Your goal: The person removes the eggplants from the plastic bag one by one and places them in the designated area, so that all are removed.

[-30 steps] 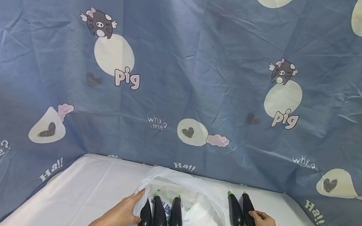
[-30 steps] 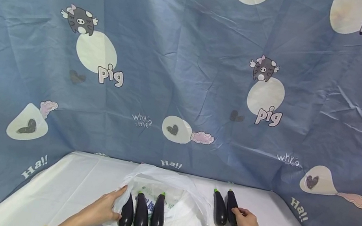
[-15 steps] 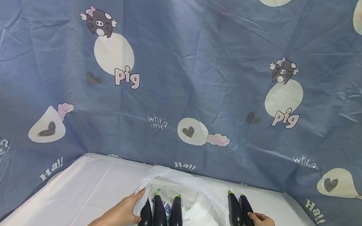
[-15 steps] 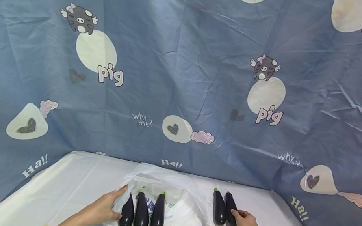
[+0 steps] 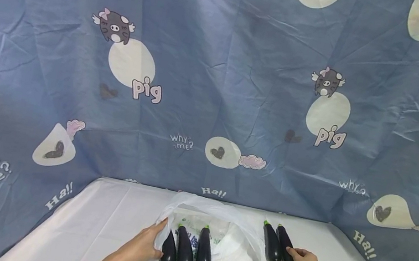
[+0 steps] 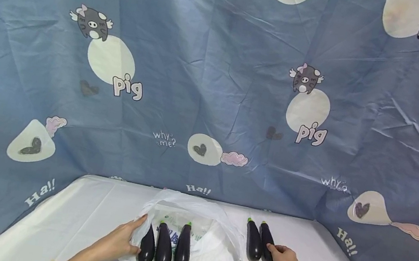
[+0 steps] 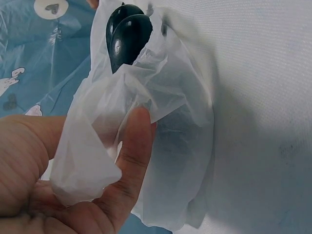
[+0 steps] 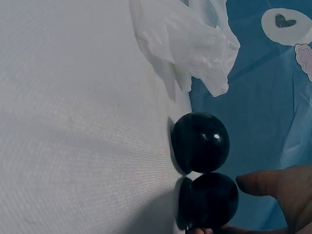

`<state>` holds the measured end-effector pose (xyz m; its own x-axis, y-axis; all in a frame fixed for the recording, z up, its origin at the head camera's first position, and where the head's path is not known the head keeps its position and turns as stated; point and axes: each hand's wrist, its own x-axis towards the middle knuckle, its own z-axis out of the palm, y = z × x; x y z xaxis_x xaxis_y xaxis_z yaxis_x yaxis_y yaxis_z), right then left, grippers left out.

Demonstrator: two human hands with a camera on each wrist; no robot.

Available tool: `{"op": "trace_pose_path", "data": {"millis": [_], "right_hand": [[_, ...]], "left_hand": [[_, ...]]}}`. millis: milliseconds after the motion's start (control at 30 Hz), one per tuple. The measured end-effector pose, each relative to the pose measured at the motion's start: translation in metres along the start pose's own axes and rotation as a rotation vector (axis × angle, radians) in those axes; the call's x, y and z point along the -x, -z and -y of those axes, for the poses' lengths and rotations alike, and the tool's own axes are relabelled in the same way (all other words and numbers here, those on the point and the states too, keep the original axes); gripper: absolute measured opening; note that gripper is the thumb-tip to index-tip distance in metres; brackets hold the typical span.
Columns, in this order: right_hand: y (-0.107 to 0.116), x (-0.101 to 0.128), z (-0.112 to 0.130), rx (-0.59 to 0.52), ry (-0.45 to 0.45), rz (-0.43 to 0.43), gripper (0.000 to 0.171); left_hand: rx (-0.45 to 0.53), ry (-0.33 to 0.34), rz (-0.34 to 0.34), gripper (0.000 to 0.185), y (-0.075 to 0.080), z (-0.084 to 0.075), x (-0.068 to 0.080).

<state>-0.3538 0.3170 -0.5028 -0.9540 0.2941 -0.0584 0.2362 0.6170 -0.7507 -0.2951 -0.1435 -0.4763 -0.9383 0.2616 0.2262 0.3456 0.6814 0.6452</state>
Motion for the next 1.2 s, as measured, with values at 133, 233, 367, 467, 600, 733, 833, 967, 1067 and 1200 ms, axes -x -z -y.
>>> {"op": "trace_pose_path", "data": {"millis": [133,233,367,467,600,733,833,967,1067,1200], "right_hand": [[0.001,-0.001,0.000,0.001,-0.020,-0.010,0.072],[0.002,-0.002,0.002,0.006,-0.031,-0.017,0.071],[0.004,-0.002,0.003,0.014,-0.030,-0.029,0.068],[0.005,-0.003,0.003,0.006,-0.025,-0.035,0.068],[0.007,-0.002,0.003,-0.008,-0.023,-0.047,0.067],[0.009,-0.003,0.004,-0.016,-0.032,-0.063,0.066],[0.011,-0.005,0.005,-0.028,-0.036,-0.073,0.068],[0.013,-0.015,0.000,-0.057,-0.047,-0.082,0.074],[0.014,-0.025,-0.008,-0.119,-0.035,-0.052,0.081],[0.014,-0.035,-0.013,-0.260,-0.027,0.012,0.088]], "left_hand": [[0.006,-0.005,0.000,0.089,0.000,-0.001,0.001],[0.007,-0.006,0.000,0.090,0.000,-0.001,0.001],[0.005,-0.004,-0.005,0.090,0.000,-0.001,0.001],[0.005,-0.006,-0.005,0.090,0.000,-0.001,0.001],[0.012,-0.006,-0.005,0.089,0.001,-0.003,0.002],[0.011,-0.003,-0.008,0.089,0.001,-0.004,0.002],[0.007,-0.002,-0.011,0.089,0.002,-0.004,0.002],[0.008,-0.003,-0.007,0.089,0.003,-0.004,0.001],[0.010,0.001,-0.005,0.090,0.003,-0.002,0.000],[0.017,0.012,-0.005,0.091,0.002,-0.001,-0.001]]}}
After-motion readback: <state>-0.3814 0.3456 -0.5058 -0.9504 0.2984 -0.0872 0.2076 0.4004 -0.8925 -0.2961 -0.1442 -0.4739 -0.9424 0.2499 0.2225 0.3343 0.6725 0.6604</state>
